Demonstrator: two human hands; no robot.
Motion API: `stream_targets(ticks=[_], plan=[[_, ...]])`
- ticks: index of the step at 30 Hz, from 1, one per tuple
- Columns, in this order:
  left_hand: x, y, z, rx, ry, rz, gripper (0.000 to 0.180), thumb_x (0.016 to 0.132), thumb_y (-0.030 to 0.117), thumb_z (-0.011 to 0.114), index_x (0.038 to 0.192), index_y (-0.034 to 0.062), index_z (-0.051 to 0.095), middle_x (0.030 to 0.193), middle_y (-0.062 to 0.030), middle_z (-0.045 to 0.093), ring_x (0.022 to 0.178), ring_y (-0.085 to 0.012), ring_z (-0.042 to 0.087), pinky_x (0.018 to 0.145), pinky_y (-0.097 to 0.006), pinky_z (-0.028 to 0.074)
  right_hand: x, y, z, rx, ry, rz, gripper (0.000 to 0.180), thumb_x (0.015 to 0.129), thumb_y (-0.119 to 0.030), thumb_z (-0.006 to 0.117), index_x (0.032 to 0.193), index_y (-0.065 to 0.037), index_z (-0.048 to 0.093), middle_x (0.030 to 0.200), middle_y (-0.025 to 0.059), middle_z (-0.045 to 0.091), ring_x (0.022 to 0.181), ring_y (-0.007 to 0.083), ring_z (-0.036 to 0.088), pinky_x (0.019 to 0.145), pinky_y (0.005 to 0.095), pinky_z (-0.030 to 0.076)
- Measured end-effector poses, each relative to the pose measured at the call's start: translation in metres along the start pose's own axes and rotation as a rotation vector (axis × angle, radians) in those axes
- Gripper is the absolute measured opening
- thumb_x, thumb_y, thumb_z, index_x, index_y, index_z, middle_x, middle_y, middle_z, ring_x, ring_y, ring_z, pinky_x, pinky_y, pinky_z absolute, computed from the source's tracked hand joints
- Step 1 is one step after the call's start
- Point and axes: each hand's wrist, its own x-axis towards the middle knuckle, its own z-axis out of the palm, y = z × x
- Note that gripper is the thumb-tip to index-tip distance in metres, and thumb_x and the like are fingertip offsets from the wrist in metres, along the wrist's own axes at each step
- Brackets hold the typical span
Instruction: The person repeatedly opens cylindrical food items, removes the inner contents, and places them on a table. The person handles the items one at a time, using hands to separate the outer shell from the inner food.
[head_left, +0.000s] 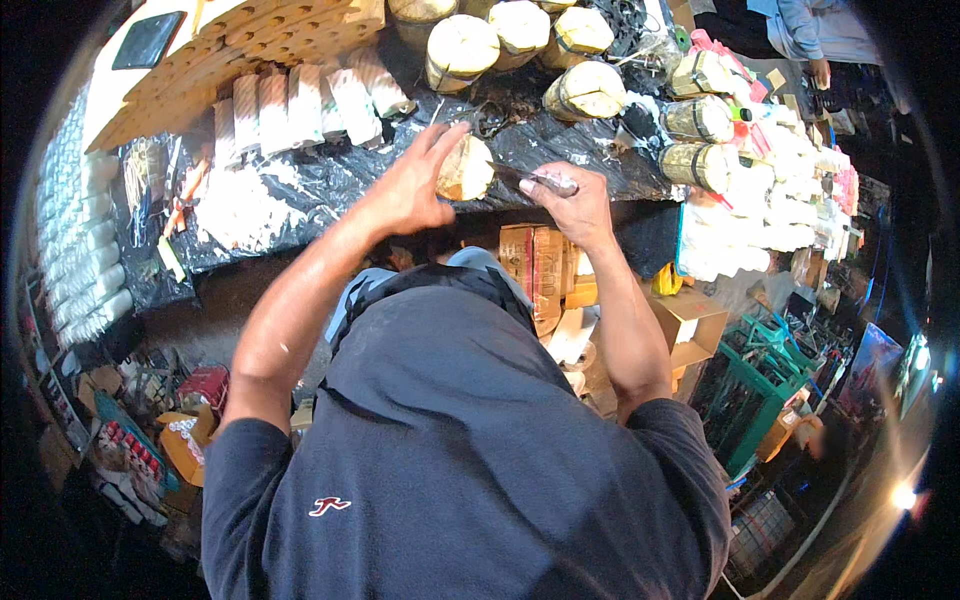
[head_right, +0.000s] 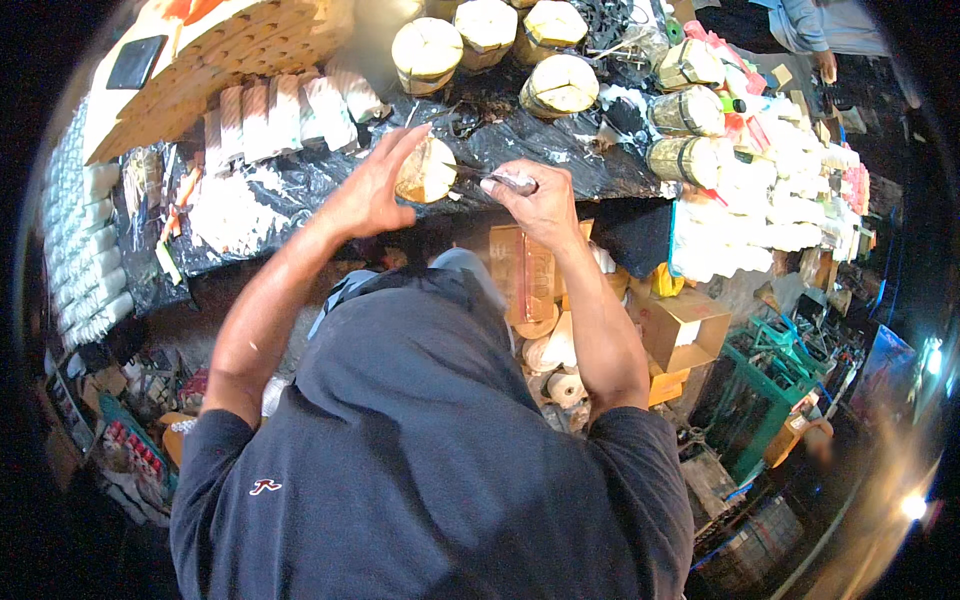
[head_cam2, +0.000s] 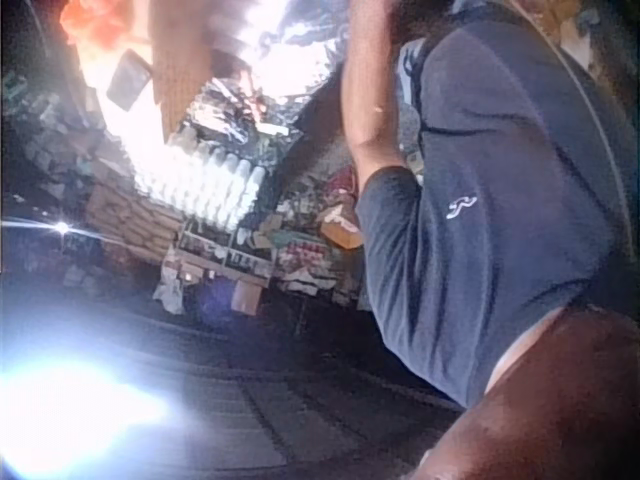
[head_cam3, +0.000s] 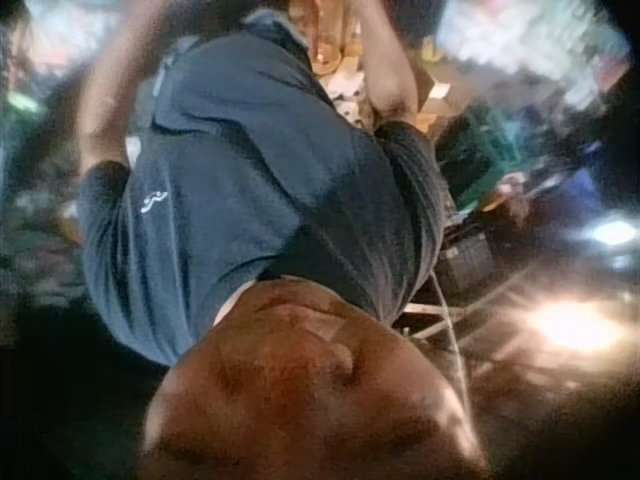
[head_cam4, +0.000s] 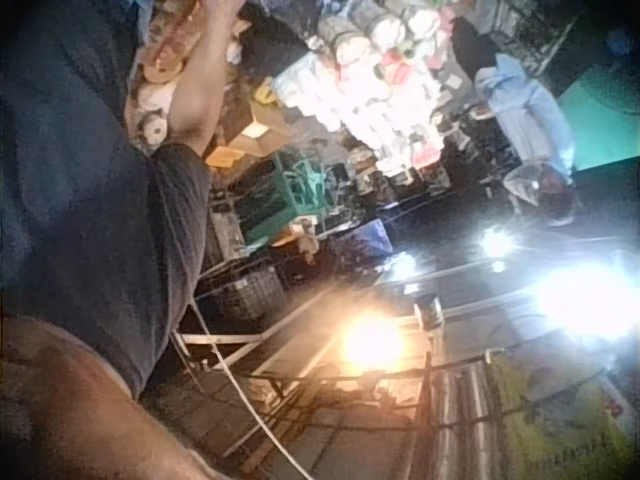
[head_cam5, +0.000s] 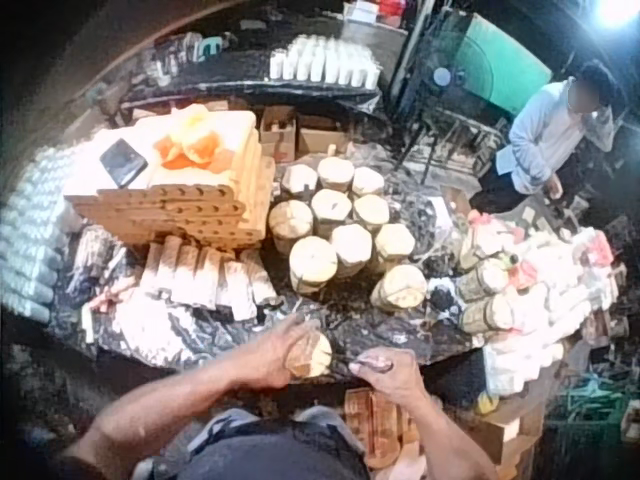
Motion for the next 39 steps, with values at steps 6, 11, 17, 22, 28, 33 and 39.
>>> stream_targets(ticks=[6, 11, 17, 22, 28, 33, 39], plan=[[-0.003, -0.003, 0.057, -0.124, 0.452, -0.018, 0.103, 0.061, 0.015, 0.088, 0.154, 0.0034, 0.047, 0.145, -0.0242, 0.055, 0.133, -0.0432, 0.058, 0.114, -0.046, 0.049, -0.027, 0.013, 0.012, 0.050, 0.052, 0.033, 0.026, 0.088, -0.021, 0.090, 0.098, 0.001, 0.079, 0.085, 0.0025, 0.076, 0.077, 0.0081, 0.065, 0.073, 0.0275, 0.055], [0.013, -0.018, 0.043, -0.085, 0.393, 0.050, 0.099, 0.059, 0.017, 0.088, 0.151, 0.0043, 0.052, 0.141, -0.0227, 0.059, 0.130, -0.0426, 0.060, 0.112, -0.046, 0.051, -0.028, 0.008, 0.035, 0.055, 0.222, -0.007, 0.026, 0.089, -0.020, 0.089, 0.103, 0.000, 0.079, 0.088, 0.0039, 0.078, 0.080, 0.0086, 0.067, 0.075, 0.0280, 0.055], [0.027, -0.022, 0.024, -0.064, 0.320, 0.091, 0.098, 0.058, 0.018, 0.087, 0.149, 0.0051, 0.055, 0.143, -0.0216, 0.060, 0.132, -0.0404, 0.061, 0.114, -0.045, 0.050, -0.032, 0.008, 0.041, 0.095, 0.220, 0.025, 0.025, 0.091, -0.020, 0.087, 0.104, 0.000, 0.079, 0.087, 0.0044, 0.077, 0.079, 0.0091, 0.067, 0.073, 0.0288, 0.055], [0.031, -0.026, 0.015, -0.039, 0.300, 0.104, 0.100, 0.057, 0.018, 0.089, 0.150, 0.0074, 0.056, 0.143, -0.0212, 0.062, 0.133, -0.0398, 0.060, 0.116, -0.046, 0.048, -0.032, 0.007, 0.054, 0.112, 0.222, 0.037, 0.024, 0.091, -0.019, 0.086, 0.103, 0.000, 0.078, 0.087, 0.0087, 0.077, 0.077, 0.0133, 0.069, 0.071, 0.0315, 0.055], [0.030, -0.030, 0.018, -0.027, 0.298, 0.140, 0.100, 0.058, 0.019, 0.085, 0.151, 0.0063, 0.052, 0.145, -0.0208, 0.058, 0.133, -0.0416, 0.059, 0.114, -0.046, 0.050, -0.039, -0.008, 0.061, 0.024, 0.318, -0.044, 0.021, 0.090, -0.015, 0.083, 0.101, 0.001, 0.076, 0.090, 0.0165, 0.076, 0.075, 0.0259, 0.074, 0.070, 0.0375, 0.058], [0.028, -0.024, 0.017, -0.041, 0.271, 0.154, 0.098, 0.059, 0.018, 0.085, 0.151, 0.0063, 0.051, 0.144, -0.0203, 0.057, 0.132, -0.0418, 0.058, 0.113, -0.046, 0.050, -0.042, -0.002, 0.063, -0.014, 0.329, -0.037, 0.022, 0.089, -0.014, 0.083, 0.104, 0.001, 0.076, 0.091, 0.0184, 0.075, 0.078, 0.0303, 0.075, 0.071, 0.0386, 0.058], [0.029, -0.026, 0.017, -0.007, 0.282, 0.192, 0.098, 0.061, 0.019, 0.088, 0.150, 0.0060, 0.051, 0.143, -0.0203, 0.057, 0.131, -0.0416, 0.060, 0.111, -0.047, 0.051, -0.042, 0.002, 0.071, -0.037, 0.339, -0.065, 0.019, 0.088, -0.010, 0.081, 0.102, 0.000, 0.075, 0.090, 0.0198, 0.074, 0.077, 0.0341, 0.074, 0.071, 0.0410, 0.058]])
